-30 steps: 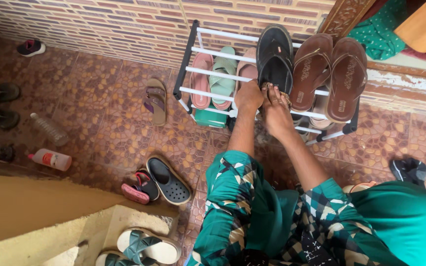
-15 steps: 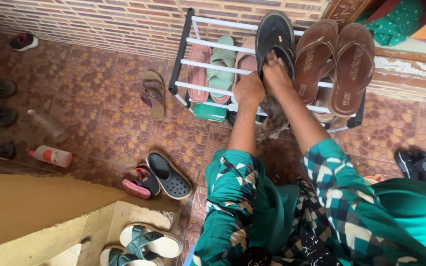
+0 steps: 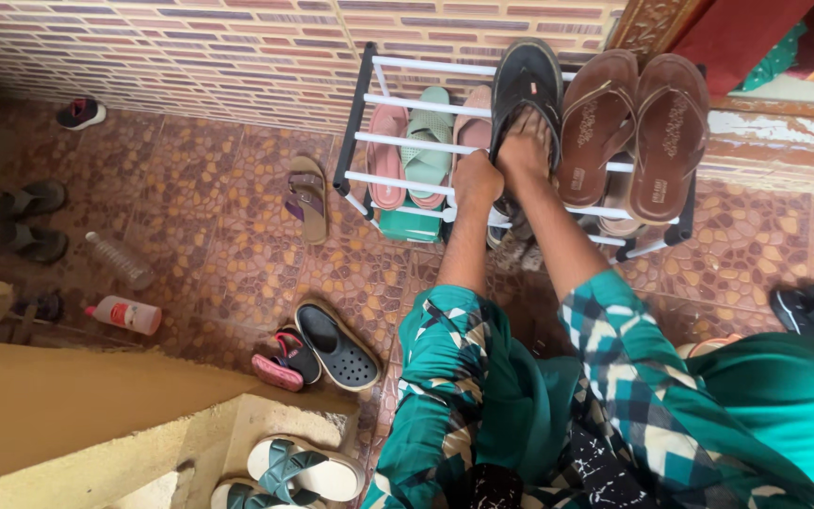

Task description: The person cleans a pair of black sandals and a pair of green sandals by hand using a piece of cloth.

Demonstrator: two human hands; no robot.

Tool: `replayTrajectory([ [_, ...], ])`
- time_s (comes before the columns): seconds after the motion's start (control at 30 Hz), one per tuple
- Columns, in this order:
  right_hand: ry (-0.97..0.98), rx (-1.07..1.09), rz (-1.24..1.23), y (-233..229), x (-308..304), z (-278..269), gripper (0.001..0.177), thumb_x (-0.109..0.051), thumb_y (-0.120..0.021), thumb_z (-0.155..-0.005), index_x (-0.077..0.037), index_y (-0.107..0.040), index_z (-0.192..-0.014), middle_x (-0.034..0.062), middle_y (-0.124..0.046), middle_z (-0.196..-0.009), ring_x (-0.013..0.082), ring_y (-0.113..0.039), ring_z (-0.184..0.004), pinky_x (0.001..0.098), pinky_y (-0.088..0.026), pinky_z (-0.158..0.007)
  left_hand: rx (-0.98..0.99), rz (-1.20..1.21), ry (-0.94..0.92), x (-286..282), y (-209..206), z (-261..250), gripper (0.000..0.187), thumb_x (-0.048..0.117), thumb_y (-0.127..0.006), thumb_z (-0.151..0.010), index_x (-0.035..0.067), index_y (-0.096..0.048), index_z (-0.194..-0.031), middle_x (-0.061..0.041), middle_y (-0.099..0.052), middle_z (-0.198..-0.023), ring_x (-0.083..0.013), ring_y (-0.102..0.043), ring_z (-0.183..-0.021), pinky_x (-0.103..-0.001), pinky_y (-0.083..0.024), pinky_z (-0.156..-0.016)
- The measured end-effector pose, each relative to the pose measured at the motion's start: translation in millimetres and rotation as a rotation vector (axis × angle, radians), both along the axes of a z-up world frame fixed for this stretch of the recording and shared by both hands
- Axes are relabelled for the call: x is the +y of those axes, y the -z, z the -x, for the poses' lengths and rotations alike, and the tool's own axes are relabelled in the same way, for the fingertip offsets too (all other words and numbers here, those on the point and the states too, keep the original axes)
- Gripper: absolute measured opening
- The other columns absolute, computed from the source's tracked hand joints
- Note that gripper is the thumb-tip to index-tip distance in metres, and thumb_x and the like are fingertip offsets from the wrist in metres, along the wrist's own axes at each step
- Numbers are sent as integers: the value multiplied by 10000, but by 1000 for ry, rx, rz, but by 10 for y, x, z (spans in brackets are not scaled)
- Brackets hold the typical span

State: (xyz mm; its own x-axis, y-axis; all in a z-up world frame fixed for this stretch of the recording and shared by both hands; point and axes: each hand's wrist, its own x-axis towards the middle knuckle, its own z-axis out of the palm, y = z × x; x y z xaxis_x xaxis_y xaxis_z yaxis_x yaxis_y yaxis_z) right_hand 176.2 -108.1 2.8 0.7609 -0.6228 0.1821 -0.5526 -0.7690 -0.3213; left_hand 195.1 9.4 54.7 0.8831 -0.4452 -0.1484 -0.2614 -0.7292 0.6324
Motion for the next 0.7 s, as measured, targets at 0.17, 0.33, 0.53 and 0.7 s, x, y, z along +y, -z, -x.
replayTrajectory([
  [0.17, -160, 201, 100, -254, 419, 601, 844, -151, -560, -864, 154, -197, -1562, 362, -171, -1655, 412, -217, -1530, 472, -219, -1203, -7, 24, 38, 43, 0, -44, 213, 90, -625, -851, 61, -758, -1015, -239, -733, -1050, -404, -695, -1042, -480, -539, -913],
  [0.33, -271, 56, -25, -805, 894, 1276, 695, -237, -584, -983, 98, -304, -1524, 313, -230, -1616, 402, -265, -1499, 508, -236, -1208, 23, 85, 6, 52, 86, -76, 179, 103, -641, -863, 51, -757, -989, -242, -738, -1018, -407, -707, -1012, -475, -557, -899],
  [0.53, -506, -213, 159, -1027, 835, 1828, 521, -7, -577, -910, -87, -601, -1425, 164, -597, -1529, 294, -609, -1379, 410, -458, -1176, -19, 53, 51, 143, -97, -31, 231, 212, -733, -849, 131, -767, -1062, -201, -739, -1040, -407, -695, -1016, -481, -551, -881],
  [0.7, 89, 102, -552, -1564, 763, 2285, 316, -59, -579, -990, -87, -666, -1293, 237, -737, -786, 265, -688, -624, 431, -567, -614, 89, -39, -42, 193, -389, 75, 259, 322, -726, -872, 172, -783, -1075, -130, -758, -1104, -339, -716, -1054, -464, -568, -875],
])
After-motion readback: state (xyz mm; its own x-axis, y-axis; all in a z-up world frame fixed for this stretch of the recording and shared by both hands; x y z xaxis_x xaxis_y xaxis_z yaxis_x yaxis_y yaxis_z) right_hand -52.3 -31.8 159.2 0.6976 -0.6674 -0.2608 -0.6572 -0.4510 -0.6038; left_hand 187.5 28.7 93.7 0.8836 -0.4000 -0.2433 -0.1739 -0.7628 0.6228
